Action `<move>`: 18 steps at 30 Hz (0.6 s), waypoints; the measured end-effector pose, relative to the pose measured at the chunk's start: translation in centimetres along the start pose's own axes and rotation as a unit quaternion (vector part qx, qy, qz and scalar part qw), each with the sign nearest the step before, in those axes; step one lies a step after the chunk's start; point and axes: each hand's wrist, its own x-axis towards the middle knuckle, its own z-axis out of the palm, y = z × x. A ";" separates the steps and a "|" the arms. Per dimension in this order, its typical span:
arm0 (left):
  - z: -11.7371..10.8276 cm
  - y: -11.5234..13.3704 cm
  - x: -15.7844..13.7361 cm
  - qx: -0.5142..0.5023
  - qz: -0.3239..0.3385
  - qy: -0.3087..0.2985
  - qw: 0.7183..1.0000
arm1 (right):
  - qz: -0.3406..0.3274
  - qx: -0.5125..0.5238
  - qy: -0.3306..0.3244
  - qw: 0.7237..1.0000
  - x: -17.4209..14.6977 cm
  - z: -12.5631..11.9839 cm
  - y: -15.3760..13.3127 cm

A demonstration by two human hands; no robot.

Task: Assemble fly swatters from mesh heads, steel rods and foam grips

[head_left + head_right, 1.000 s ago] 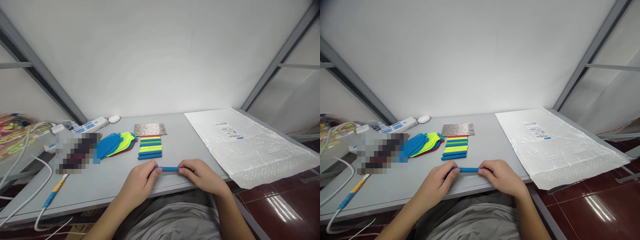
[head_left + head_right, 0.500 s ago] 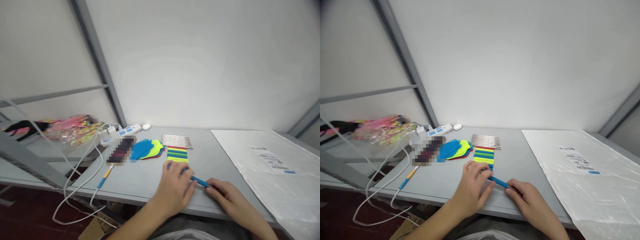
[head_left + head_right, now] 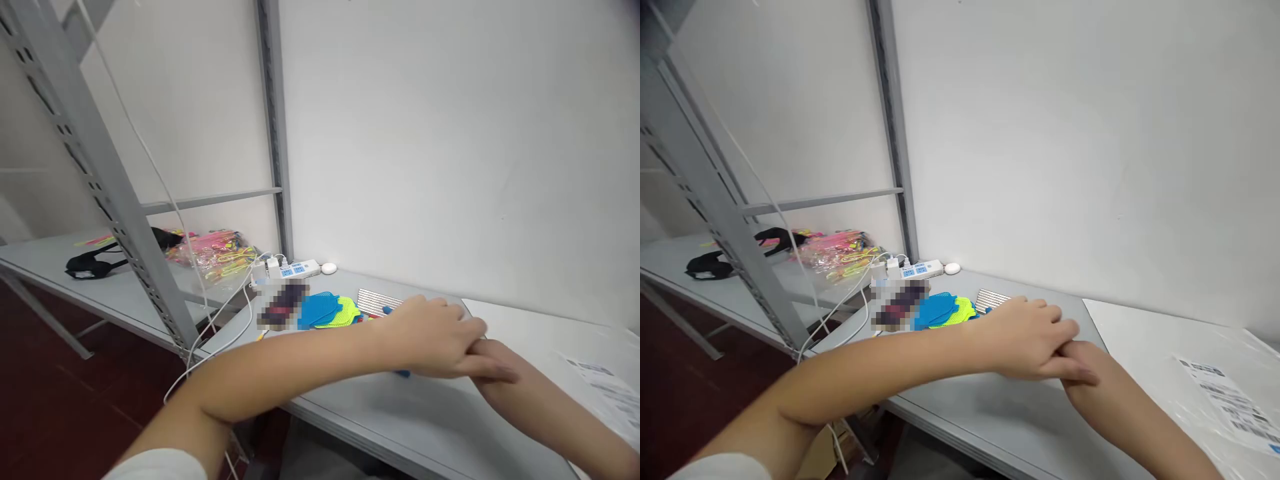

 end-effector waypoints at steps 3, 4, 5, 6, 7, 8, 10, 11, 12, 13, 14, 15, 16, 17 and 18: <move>1.6 -1.5 -2.2 0.052 -0.014 -0.020 0.998 | 0.004 -0.086 -0.091 0.992 -0.9 -0.6 -0.3; 2.3 -1.6 -3.0 0.060 -0.016 -0.031 0.998 | 0.003 -0.116 -0.119 0.986 -1.2 -0.2 -0.3; 2.8 -1.5 -3.8 0.066 -0.015 -0.044 0.997 | 0.002 -0.140 -0.142 0.980 -1.5 0.4 -0.2; 3.3 -1.3 -4.5 0.071 -0.010 -0.056 0.996 | -0.001 -0.154 -0.157 0.975 -1.7 0.9 -0.2; 3.7 -1.0 -5.1 0.074 -0.003 -0.066 0.995 | -0.003 -0.162 -0.172 0.972 -2.0 1.4 -0.1; 3.8 -0.7 -5.6 0.077 0.004 -0.075 0.994 | -0.005 -0.166 -0.188 0.968 -2.2 1.7 -0.2; 3.5 0.0 -6.2 0.069 0.002 -0.090 0.994 | -0.008 -0.175 -0.224 0.959 -2.4 1.8 -0.5; 3.1 0.3 -6.3 0.060 -0.011 -0.107 0.992 | -0.011 -0.182 -0.244 0.952 -2.3 1.6 -0.8; 2.5 0.4 -6.3 0.040 -0.037 -0.126 0.991 | -0.013 -0.191 -0.264 0.945 -2.0 1.2 -1.2; 1.9 0.5 -6.3 0.021 -0.058 -0.134 0.989 | -0.016 -0.202 -0.280 0.938 -1.7 0.8 -1.6; 1.2 0.5 -6.2 -0.001 -0.077 -0.141 0.987 | -0.027 -0.218 -0.284 0.933 -1.3 0.4 -2.0; 0.4 0.4 -6.1 -0.027 -0.089 -0.156 0.983 | -0.037 -0.239 -0.288 0.927 -0.9 0.1 -2.4; -0.2 0.2 -5.9 -0.065 -0.095 -0.173 0.978 | -0.047 -0.259 -0.293 0.919 -0.4 -0.2 -2.7; -0.9 0.0 -5.8 -0.101 -0.117 -0.196 0.968 | -0.056 -0.277 -0.301 0.911 0.0 -0.4 -2.9; -1.4 -0.3 -5.7 -0.141 -0.128 -0.209 0.959 | -0.062 -0.289 -0.313 0.903 0.3 -0.5 -3.1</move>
